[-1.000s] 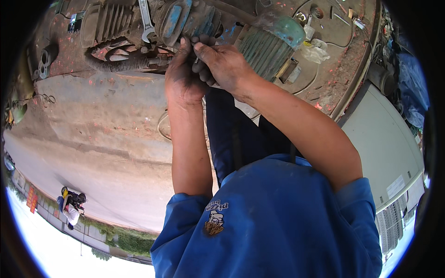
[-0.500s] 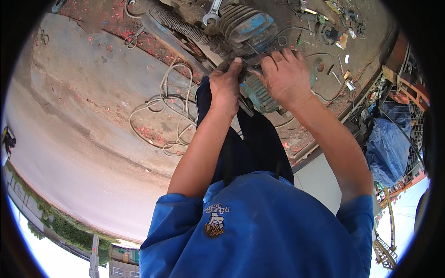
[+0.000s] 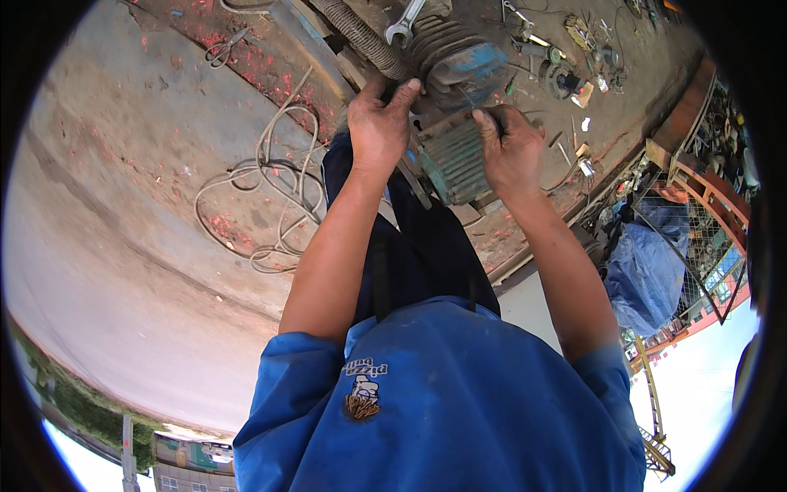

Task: The person aligns and secures a green electric motor to a metal frame using a wrench and a hammer. They repeatedly tighten bolts, reposition the motor, and tap components into place while working in a cluttered outdoor workshop.

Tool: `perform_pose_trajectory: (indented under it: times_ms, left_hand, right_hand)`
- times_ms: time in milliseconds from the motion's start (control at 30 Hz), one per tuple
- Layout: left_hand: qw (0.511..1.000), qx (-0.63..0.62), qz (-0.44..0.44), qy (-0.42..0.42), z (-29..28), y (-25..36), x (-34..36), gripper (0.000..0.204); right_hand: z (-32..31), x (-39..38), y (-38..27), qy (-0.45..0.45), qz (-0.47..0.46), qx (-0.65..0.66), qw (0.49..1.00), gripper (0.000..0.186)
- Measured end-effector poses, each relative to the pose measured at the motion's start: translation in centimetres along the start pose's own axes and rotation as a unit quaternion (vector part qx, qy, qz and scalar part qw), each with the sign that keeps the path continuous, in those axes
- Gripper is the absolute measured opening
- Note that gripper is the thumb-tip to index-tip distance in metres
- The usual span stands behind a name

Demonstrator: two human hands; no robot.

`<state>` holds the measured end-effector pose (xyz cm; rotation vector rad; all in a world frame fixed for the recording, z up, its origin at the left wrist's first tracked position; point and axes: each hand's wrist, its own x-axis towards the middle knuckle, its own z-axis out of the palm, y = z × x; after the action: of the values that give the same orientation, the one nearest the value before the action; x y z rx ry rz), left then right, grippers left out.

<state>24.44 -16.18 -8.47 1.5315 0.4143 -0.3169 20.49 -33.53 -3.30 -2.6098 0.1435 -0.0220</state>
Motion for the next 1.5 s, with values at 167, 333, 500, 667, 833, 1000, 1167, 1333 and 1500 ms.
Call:
perform_pose_trajectory:
  times_ms: [167,333,500,667,833,1000,1167,1333,1500]
  left_hand:
    - [0.986,-0.148,-0.058,-0.043,-0.4,-1.8,-0.1,0.031]
    - [0.993,-0.097,-0.056,-0.035,1.3,-2.3,-2.1,0.033]
    - [0.992,-0.096,-0.082,0.011,1.8,-3.7,-2.8,0.034]
    - [1.000,0.008,-0.023,-0.008,2.3,-3.6,-2.8,0.035]
    - [0.999,-0.009,-0.034,0.021,4.3,-4.5,-2.7,0.037]
    - [0.997,-0.047,-0.033,0.041,5.5,-4.1,-3.6,0.044]
    - [0.997,0.000,-0.007,0.074,6.3,-7.0,-2.0,0.047]
    - [0.979,-0.061,0.071,0.180,8.7,-8.5,-2.0,0.044]
    - [0.982,-0.049,0.071,0.166,8.8,-7.7,-2.6,0.045]
  right_hand:
    - [-0.2,0.3,-0.1,0.017,-0.046,-0.014,0.999,0.027]
    - [-0.2,0.0,1.0,0.025,-0.068,-0.023,0.997,0.032]
    - [-0.8,0.2,1.4,-0.007,-0.079,0.005,0.997,0.033]
    - [-1.9,0.2,2.0,-0.064,-0.092,0.019,0.994,0.041]
    - [-1.6,0.4,4.4,-0.014,-0.045,0.118,0.992,0.056]
    - [0.5,1.2,8.4,0.028,-0.090,0.256,0.962,0.053]
    - [4.1,5.5,10.1,0.050,0.037,0.357,0.932,0.046]
    - [6.6,6.8,8.7,0.106,0.040,0.300,0.947,0.045]
    - [6.4,6.7,8.3,0.115,0.038,0.239,0.963,0.042]
